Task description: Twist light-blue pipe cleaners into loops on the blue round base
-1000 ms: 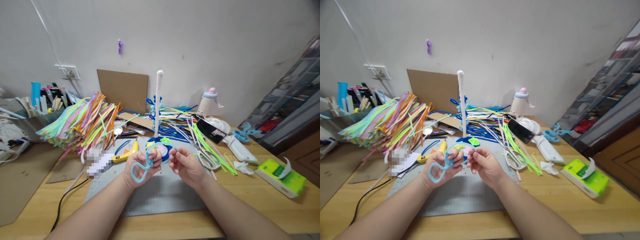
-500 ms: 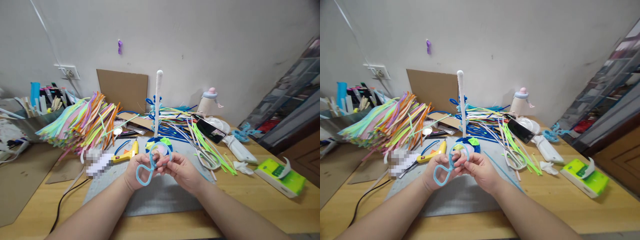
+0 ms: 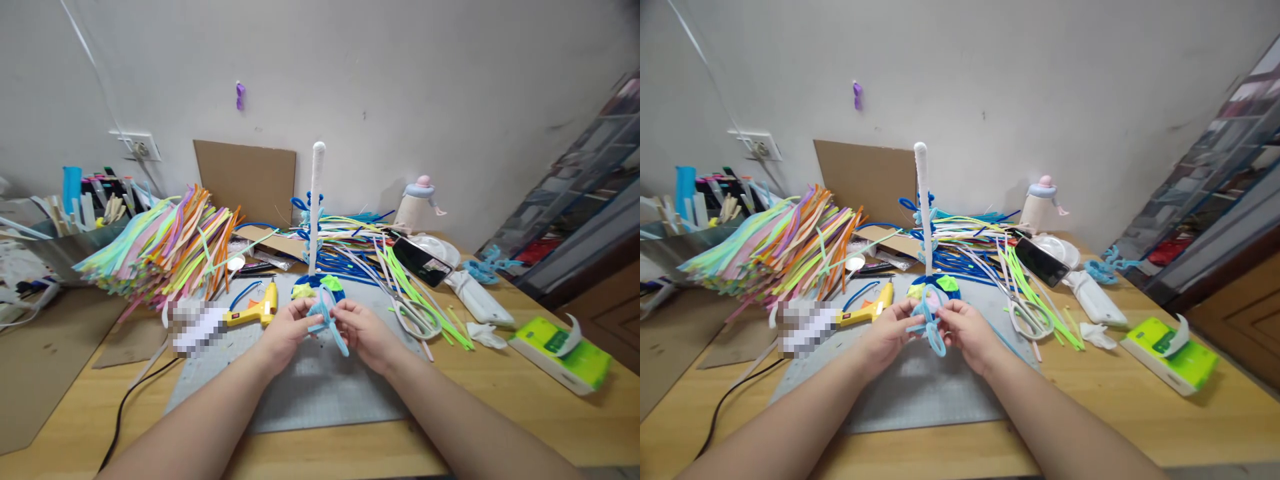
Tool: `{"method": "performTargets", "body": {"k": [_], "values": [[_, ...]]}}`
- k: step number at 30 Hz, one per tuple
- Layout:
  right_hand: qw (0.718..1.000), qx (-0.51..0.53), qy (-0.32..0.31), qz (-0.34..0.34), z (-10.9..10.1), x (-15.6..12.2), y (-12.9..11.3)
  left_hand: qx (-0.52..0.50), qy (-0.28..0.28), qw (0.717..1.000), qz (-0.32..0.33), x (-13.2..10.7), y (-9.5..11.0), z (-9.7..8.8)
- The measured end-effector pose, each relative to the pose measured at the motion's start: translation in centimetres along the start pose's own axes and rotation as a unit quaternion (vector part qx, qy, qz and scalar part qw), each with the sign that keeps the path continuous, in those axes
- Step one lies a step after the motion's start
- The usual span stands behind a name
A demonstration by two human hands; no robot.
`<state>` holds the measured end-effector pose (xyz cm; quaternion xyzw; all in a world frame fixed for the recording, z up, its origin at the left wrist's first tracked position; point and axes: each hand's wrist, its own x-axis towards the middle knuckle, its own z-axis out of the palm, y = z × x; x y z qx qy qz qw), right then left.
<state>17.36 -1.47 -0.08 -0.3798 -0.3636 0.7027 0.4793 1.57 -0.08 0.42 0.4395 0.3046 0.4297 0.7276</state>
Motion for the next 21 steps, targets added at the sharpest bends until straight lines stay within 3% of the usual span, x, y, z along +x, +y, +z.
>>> {"method": "performTargets", "body": {"k": [4, 6, 8, 11, 13, 15, 21], "values": [[0.995, -0.087, -0.044, 0.034, 0.2, 0.0, 0.3, 0.035, 0.016, 0.999, 0.02, 0.3, -0.5, -0.3], [0.994, -0.106, 0.016, -0.018, 0.2, 0.1, 0.3, 0.047, 0.056, 0.997, 0.033, 0.5, -0.6, -0.5], [0.975, -0.148, 0.101, -0.129, 0.1, 0.1, 0.1, 0.071, 0.111, 0.99, 0.046, 0.7, -0.6, -0.7], [0.895, -0.305, 0.12, -0.304, 0.1, -0.3, -0.3, 0.12, 0.151, 0.979, 0.064, 0.8, -0.5, -0.7], [0.822, -0.428, 0.081, -0.368, 0.2, -0.7, -0.4, 0.138, 0.145, 0.976, 0.084, 0.8, -0.6, -0.5], [0.768, -0.505, 0.046, -0.391, 0.3, -0.9, -0.2, 0.149, 0.133, 0.975, 0.1, 0.8, -0.8, -0.4], [0.725, -0.54, 0.025, -0.428, 0.2, -0.9, 0.2, 0.147, 0.116, 0.98, 0.068, 0.9, -1.5, -0.7]]}}
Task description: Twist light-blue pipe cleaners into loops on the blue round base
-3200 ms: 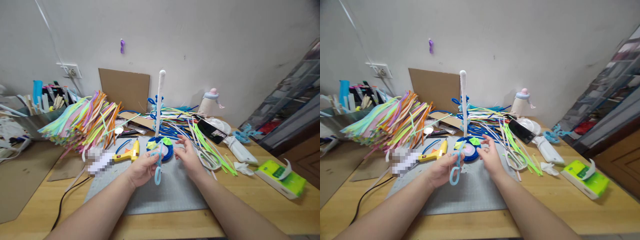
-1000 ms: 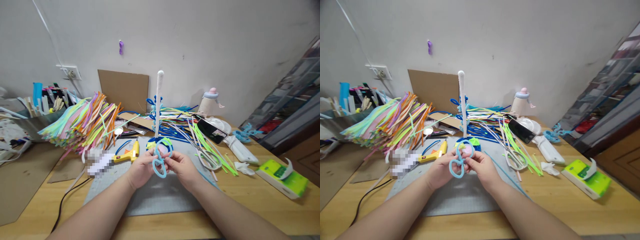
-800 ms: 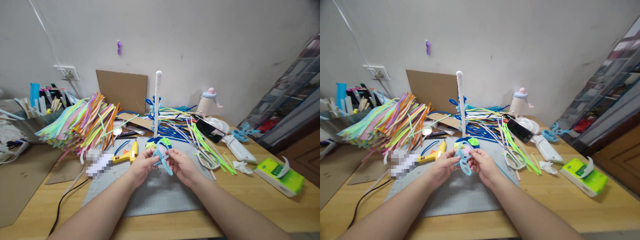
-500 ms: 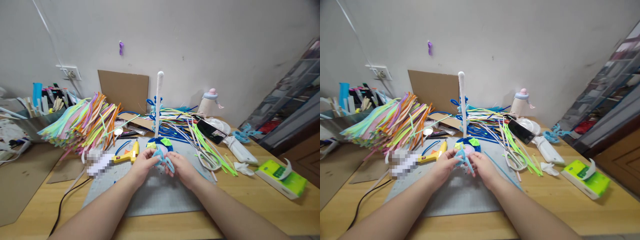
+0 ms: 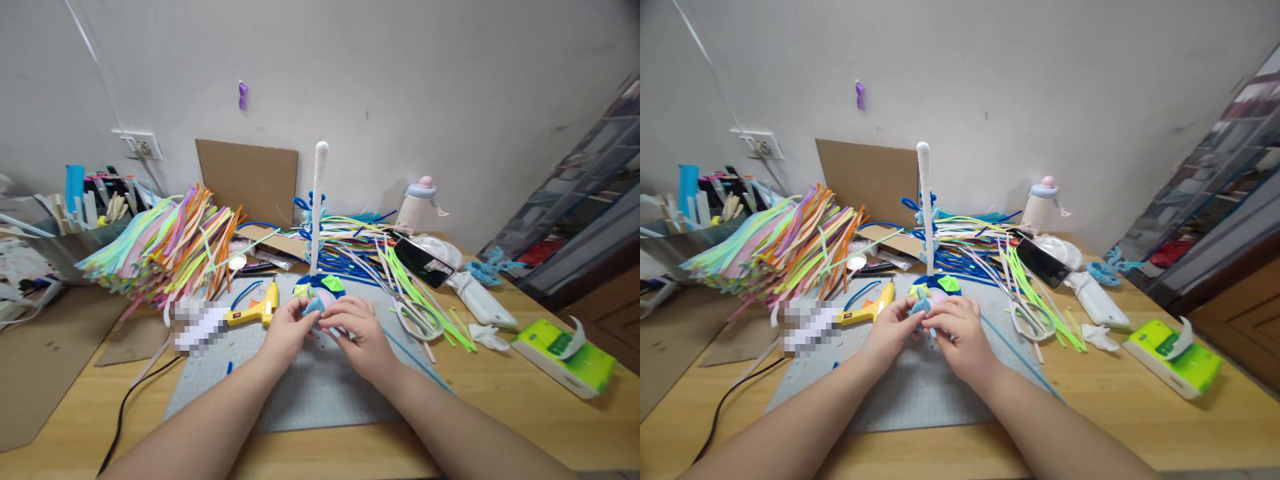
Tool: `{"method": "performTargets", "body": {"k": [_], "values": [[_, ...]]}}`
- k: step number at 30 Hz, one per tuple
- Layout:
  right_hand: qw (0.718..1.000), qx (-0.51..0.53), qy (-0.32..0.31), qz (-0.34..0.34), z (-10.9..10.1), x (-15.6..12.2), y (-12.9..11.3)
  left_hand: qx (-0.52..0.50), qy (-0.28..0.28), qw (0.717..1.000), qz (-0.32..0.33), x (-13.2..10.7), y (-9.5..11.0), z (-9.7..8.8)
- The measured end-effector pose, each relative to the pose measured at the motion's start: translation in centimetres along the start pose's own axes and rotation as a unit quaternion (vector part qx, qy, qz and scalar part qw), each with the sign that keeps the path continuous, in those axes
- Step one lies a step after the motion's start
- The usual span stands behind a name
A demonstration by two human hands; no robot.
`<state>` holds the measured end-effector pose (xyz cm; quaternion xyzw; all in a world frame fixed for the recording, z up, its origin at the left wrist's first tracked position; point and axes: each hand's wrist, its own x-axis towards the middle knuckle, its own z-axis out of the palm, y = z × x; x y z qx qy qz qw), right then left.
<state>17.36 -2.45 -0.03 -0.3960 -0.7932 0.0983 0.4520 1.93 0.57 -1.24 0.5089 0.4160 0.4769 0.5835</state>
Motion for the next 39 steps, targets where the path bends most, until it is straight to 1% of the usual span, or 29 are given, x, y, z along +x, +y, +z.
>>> {"method": "performTargets", "body": {"k": [5, 9, 13, 16, 20, 21, 23, 25, 26, 27, 28, 29, 30, 32, 34, 36, 39], "values": [[0.997, -0.021, -0.012, -0.075, -0.8, 0.1, -0.7, -0.039, 0.066, 0.997, -0.009, 0.5, 0.6, -0.6], [0.994, -0.018, -0.024, -0.107, -1.1, 0.2, -1.2, -0.09, 0.083, 0.991, -0.051, 1.0, 0.7, -1.2], [0.992, -0.008, -0.014, -0.125, -1.4, 0.0, -1.2, -0.118, 0.092, 0.986, -0.078, 1.2, 0.4, -1.5], [0.992, 0.016, 0.004, -0.123, -1.6, -0.3, -1.1, -0.116, 0.078, 0.986, -0.087, 1.2, 0.3, -1.5], [0.993, 0.09, 0.037, -0.062, -2.0, -0.6, -1.1, -0.099, 0.047, 0.992, -0.062, 1.2, 0.4, -1.3], [0.992, 0.107, 0.035, -0.053, -2.0, -0.7, -1.2, -0.095, 0.039, 0.994, -0.049, 1.2, 0.5, -1.2], [0.988, 0.141, 0.01, -0.068, -2.0, -0.8, -1.3, -0.076, 0.025, 0.997, -0.009, 1.0, 0.8, -1.0], [0.98, 0.182, -0.007, -0.083, -2.0, -0.9, -1.5, -0.027, 0.02, 0.997, 0.068, 0.5, 1.2, -0.9], [0.977, 0.199, 0.001, -0.075, -1.9, -0.9, -1.5, 0.013, 0.026, 0.992, 0.125, 0.1, 1.5, -0.9], [0.976, 0.209, 0.021, -0.055, -1.9, -0.8, -1.6, 0.064, 0.033, 0.979, 0.193, -0.2, 1.7, -0.9], [0.976, 0.211, 0.047, -0.029, -1.9, -0.7, -1.6, 0.129, 0.031, 0.957, 0.257, -0.6, 2.0, -0.8], [0.977, 0.203, 0.07, -0.003, -1.8, -0.6, -1.6, 0.182, 0.018, 0.934, 0.306, -1.0, 2.3, -0.8], [0.979, 0.189, 0.073, 0.011, -1.8, -0.4, -1.5, 0.218, -0.007, 0.915, 0.34, -1.3, 2.5, -0.8], [0.985, 0.165, 0.039, 0.013, -1.8, 0.2, -1.4, 0.252, -0.052, 0.887, 0.382, -1.7, 2.7, -0.8], [0.988, 0.157, -0.01, -0.003, -1.8, 0.6, -1.2, 0.259, -0.082, 0.874, 0.403, -2.0, 2.8, -0.8], [0.987, 0.158, -0.038, -0.013, -1.8, 0.8, -1.0, 0.258, -0.094, 0.869, 0.411, -2.0, 2.8, -0.8], [0.985, 0.167, -0.049, -0.011, -1.9, 0.8, -0.8, 0.256, -0.109, 0.868, 0.41, -2.0, 2.9, -0.7]]}}
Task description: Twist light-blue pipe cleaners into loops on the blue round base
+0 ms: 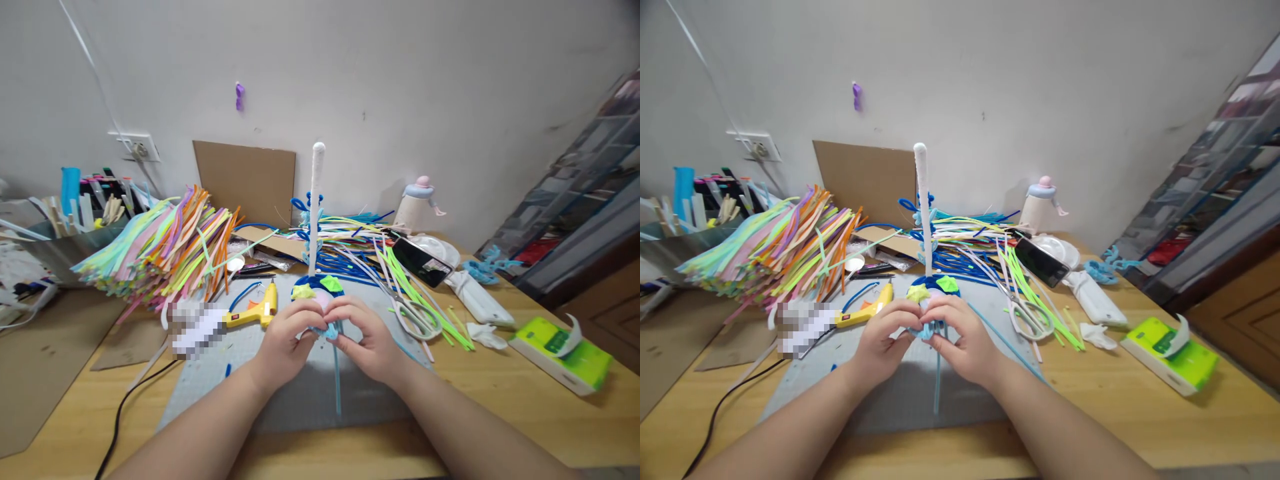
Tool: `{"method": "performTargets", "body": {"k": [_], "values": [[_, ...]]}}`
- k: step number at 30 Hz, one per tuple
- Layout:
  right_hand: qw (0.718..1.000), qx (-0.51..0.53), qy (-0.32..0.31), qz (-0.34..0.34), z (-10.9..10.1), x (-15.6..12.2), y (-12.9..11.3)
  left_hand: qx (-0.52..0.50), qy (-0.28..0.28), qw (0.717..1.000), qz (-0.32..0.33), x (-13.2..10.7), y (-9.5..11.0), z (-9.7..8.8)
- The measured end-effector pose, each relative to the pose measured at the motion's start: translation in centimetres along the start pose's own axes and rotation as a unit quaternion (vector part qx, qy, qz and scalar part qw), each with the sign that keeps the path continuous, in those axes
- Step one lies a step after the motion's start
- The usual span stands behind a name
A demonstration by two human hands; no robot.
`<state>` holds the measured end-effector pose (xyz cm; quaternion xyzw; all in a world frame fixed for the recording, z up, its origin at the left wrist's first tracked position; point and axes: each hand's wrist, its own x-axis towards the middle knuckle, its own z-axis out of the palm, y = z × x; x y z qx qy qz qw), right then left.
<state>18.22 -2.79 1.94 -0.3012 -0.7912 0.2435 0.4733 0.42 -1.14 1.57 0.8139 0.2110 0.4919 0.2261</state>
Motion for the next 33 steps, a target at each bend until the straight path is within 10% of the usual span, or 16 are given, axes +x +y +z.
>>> {"method": "performTargets", "body": {"k": [27, 33], "values": [[0.993, 0.012, 0.051, 0.102, 0.48, -0.02, 0.47, -0.021, 0.046, 0.993, -0.109, 0.33, -0.2, 0.53], [0.891, 0.319, 0.048, 0.318, 0.5, 0.38, 0.9, -0.176, 0.087, 0.965, -0.174, 0.48, -0.28, 0.7]]}}
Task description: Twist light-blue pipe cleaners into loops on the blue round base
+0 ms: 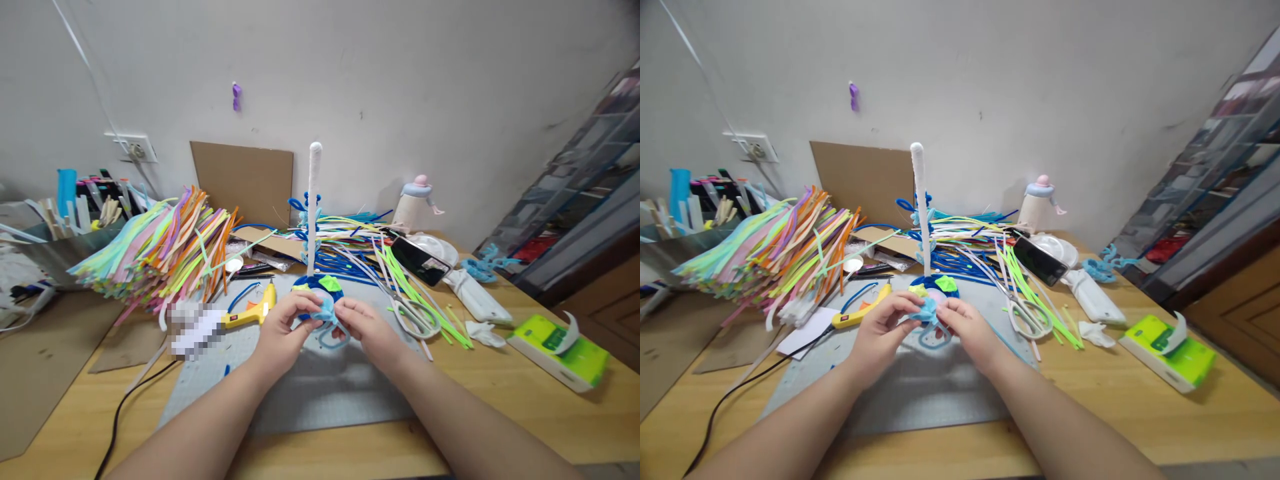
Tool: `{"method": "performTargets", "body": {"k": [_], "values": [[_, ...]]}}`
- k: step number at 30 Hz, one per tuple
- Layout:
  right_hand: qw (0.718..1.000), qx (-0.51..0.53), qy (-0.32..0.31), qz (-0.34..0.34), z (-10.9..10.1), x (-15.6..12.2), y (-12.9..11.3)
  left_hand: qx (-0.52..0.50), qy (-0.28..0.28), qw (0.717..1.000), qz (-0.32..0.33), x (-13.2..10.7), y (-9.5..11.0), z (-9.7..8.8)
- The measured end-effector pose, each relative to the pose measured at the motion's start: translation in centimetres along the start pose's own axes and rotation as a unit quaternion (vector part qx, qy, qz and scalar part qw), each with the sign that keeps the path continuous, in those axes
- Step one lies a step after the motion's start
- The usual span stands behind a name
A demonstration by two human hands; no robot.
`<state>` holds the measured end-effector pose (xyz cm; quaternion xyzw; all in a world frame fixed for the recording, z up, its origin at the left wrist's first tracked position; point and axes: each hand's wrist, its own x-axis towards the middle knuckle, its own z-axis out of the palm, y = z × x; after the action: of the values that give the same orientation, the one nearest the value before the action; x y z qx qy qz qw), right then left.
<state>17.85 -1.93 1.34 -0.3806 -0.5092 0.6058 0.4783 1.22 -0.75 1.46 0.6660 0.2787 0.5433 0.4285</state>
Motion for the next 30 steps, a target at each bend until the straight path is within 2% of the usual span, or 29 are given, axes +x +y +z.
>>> {"method": "performTargets", "body": {"k": [1, 3, 7, 10, 12, 15, 17, 20, 23, 30], "values": [[0.998, 0.041, -0.023, 0.037, 0.1, 0.1, 0.0, -0.025, -0.003, 0.999, -0.021, 0.1, 0.0, 0.0], [0.991, 0.107, -0.044, 0.069, 0.2, 0.1, 0.0, -0.062, -0.006, 0.997, -0.051, 0.2, -0.1, 0.1], [0.989, 0.137, -0.019, 0.048, 0.5, 0.2, 0.2, -0.08, 0.002, 0.994, -0.069, 0.4, -0.5, 0.1], [0.997, 0.072, 0.032, -0.001, 0.4, 0.4, 0.7, -0.139, 0.024, 0.98, -0.143, 0.3, -0.9, 0.1], [0.997, 0.007, 0.058, -0.04, 0.3, 0.4, 1.0, -0.194, 0.033, 0.953, -0.23, 0.3, -1.2, 0.1], [0.982, -0.112, 0.079, -0.128, 0.1, 0.3, 1.3, -0.258, 0.009, 0.905, -0.337, 0.4, -1.4, -0.2], [0.962, -0.182, 0.084, -0.184, 0.0, 0.3, 1.3, -0.294, -0.01, 0.878, -0.376, 0.4, -1.4, -0.4], [0.951, -0.212, 0.078, -0.212, 0.0, 0.3, 1.3, -0.33, -0.015, 0.851, -0.407, 0.5, -1.2, -0.5], [0.959, -0.188, 0.081, -0.196, 0.0, 0.3, 1.5, -0.321, -0.008, 0.85, -0.418, 0.5, -1.0, -0.4], [0.991, -0.073, 0.079, -0.081, 0.1, 0.5, 1.7, -0.233, 0.033, 0.893, -0.384, 0.5, -1.6, 0.0]]}}
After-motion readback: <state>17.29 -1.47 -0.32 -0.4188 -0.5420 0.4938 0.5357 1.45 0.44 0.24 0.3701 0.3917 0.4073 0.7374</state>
